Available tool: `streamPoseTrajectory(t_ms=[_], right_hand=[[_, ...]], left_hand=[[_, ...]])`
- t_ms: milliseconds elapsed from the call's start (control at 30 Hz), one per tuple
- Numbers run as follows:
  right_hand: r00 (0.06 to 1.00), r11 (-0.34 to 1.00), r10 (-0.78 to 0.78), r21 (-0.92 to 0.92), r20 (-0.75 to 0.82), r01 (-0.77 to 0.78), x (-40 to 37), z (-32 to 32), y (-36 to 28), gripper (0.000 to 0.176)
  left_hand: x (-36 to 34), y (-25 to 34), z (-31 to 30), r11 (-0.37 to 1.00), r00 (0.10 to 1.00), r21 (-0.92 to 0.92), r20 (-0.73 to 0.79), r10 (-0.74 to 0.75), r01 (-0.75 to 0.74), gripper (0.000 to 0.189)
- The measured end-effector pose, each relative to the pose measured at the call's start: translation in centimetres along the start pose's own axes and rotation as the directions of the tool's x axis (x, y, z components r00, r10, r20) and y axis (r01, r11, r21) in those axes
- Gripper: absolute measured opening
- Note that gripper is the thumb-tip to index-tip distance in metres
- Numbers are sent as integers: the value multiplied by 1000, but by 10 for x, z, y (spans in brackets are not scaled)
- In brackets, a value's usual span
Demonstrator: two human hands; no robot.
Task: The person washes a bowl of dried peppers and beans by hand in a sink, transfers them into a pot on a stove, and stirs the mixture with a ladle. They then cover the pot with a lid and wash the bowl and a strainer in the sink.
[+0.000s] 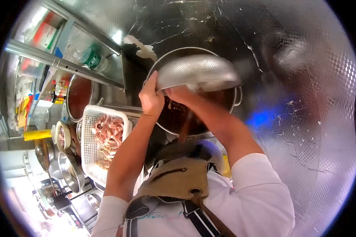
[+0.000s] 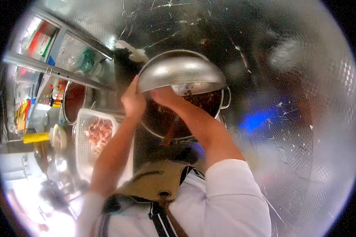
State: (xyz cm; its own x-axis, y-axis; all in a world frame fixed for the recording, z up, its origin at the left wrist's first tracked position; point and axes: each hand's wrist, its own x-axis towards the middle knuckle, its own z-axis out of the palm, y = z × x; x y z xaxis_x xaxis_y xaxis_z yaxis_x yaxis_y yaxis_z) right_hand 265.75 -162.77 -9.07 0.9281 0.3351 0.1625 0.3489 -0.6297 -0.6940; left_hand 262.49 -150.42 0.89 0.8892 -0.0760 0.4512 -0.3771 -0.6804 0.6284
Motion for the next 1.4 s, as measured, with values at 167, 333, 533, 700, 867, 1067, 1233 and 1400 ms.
streamPoseTrajectory(t_ms=[167,333,533,700,867,1067,1233,1400], right_hand=[[968,916,-69,-370,241,157,-20,40,59,30],[990,937,105,-344,98,-65,4,1,42,35],[825,778,105,-562,556,280,-6,19,61,22],[833,861,508,-145,220,-487,-3,-11,55,16],[999,841,42,-539,3,-34,-27,12,72,20],[849,893,342,-421,404,-159,-11,18,76,32],[811,899,429,-278,399,-338,-9,-17,25,37],[918,890,53,-436,393,135,-29,30,43,33]], left_hand=[[18,3,-12,995,992,6,-74,103,-103,51],[22,2,-24,993,992,73,-79,99,-94,51],[25,2,-22,986,981,71,-114,158,-151,50],[20,-9,-24,978,978,101,-75,192,-185,52],[23,-12,-22,990,988,69,-78,131,-126,53],[16,-8,-17,990,989,78,-80,122,-116,51],[12,-11,-22,993,992,86,-86,88,-81,48],[16,-8,-18,991,992,121,-105,65,-52,48]])
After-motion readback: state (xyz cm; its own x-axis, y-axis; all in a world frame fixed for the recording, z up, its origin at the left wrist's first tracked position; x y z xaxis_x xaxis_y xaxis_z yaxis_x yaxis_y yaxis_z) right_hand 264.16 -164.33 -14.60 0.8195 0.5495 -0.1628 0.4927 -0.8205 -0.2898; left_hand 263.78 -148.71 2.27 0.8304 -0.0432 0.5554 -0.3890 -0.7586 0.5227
